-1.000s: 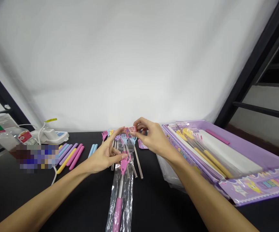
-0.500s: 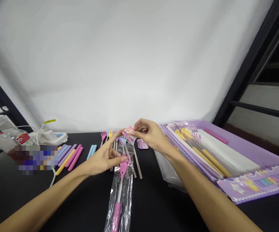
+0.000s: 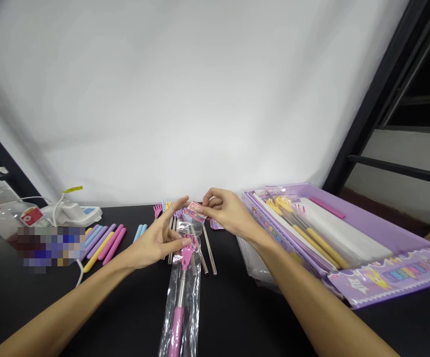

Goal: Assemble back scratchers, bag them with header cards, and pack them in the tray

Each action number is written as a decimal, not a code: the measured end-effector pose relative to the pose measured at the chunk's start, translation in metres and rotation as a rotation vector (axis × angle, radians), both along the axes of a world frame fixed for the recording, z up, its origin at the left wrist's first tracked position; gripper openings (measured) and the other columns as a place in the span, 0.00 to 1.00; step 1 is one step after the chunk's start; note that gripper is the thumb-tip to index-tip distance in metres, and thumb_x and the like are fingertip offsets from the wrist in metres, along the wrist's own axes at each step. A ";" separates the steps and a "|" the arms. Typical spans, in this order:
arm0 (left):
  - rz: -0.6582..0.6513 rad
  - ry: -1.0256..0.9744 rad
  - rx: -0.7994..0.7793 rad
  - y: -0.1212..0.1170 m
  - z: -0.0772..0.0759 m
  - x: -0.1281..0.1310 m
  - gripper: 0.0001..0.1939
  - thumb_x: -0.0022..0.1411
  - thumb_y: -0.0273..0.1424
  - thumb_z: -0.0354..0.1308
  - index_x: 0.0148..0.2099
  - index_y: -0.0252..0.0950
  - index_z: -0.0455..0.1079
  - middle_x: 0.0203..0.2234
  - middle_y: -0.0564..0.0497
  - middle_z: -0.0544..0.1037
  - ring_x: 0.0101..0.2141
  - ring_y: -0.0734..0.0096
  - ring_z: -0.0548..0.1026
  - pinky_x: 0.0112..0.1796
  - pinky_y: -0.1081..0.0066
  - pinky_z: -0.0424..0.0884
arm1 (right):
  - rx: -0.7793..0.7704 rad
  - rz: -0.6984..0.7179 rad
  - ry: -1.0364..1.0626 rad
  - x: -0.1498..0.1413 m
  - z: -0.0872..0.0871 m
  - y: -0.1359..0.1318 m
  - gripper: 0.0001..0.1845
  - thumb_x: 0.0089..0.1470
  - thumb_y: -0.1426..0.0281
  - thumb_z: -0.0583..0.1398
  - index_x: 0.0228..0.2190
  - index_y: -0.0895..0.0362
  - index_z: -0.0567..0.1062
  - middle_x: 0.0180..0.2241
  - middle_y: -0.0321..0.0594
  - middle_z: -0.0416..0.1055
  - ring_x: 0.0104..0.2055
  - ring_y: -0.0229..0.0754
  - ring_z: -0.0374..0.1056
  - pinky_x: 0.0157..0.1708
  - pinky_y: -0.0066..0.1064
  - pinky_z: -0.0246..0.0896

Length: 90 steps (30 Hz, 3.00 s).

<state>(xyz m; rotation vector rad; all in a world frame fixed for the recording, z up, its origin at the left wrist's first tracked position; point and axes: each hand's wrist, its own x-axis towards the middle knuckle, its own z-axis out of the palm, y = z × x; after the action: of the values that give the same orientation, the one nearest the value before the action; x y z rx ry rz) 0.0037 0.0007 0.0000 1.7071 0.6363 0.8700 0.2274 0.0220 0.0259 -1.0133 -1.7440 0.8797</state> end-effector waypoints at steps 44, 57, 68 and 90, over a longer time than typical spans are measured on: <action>-0.026 -0.046 0.001 -0.003 0.007 0.004 0.37 0.61 0.30 0.64 0.64 0.53 0.48 0.58 0.43 0.65 0.21 0.90 0.69 0.21 0.80 0.61 | 0.544 -0.197 -0.145 -0.003 0.004 -0.004 0.06 0.59 0.66 0.62 0.37 0.55 0.77 0.29 0.36 0.76 0.31 0.39 0.72 0.33 0.32 0.67; 0.023 -0.048 -0.015 -0.003 0.008 0.003 0.37 0.60 0.31 0.65 0.63 0.56 0.49 0.63 0.42 0.58 0.21 0.90 0.71 0.19 0.82 0.59 | 0.435 -0.050 0.053 -0.005 -0.003 0.000 0.13 0.50 0.67 0.69 0.38 0.55 0.75 0.32 0.36 0.72 0.34 0.39 0.70 0.39 0.33 0.68; 0.063 -0.004 0.011 -0.004 0.008 0.003 0.40 0.60 0.29 0.65 0.64 0.63 0.48 0.61 0.45 0.58 0.21 0.91 0.71 0.19 0.81 0.61 | 0.017 -0.036 -0.022 -0.005 0.007 -0.008 0.18 0.52 0.56 0.67 0.38 0.57 0.78 0.28 0.39 0.76 0.30 0.41 0.71 0.29 0.32 0.63; 0.158 -0.046 0.018 0.001 0.004 0.004 0.45 0.59 0.32 0.67 0.67 0.60 0.43 0.54 0.47 0.65 0.21 0.87 0.72 0.21 0.78 0.69 | -0.061 0.097 0.057 -0.004 0.014 -0.014 0.15 0.49 0.57 0.69 0.33 0.56 0.82 0.43 0.45 0.79 0.47 0.48 0.74 0.50 0.42 0.66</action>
<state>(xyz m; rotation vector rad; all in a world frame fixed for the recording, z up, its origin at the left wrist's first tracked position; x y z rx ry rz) 0.0076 0.0016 0.0036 1.6648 0.7418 1.0255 0.2230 0.0082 0.0402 -0.9405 -1.7395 1.0193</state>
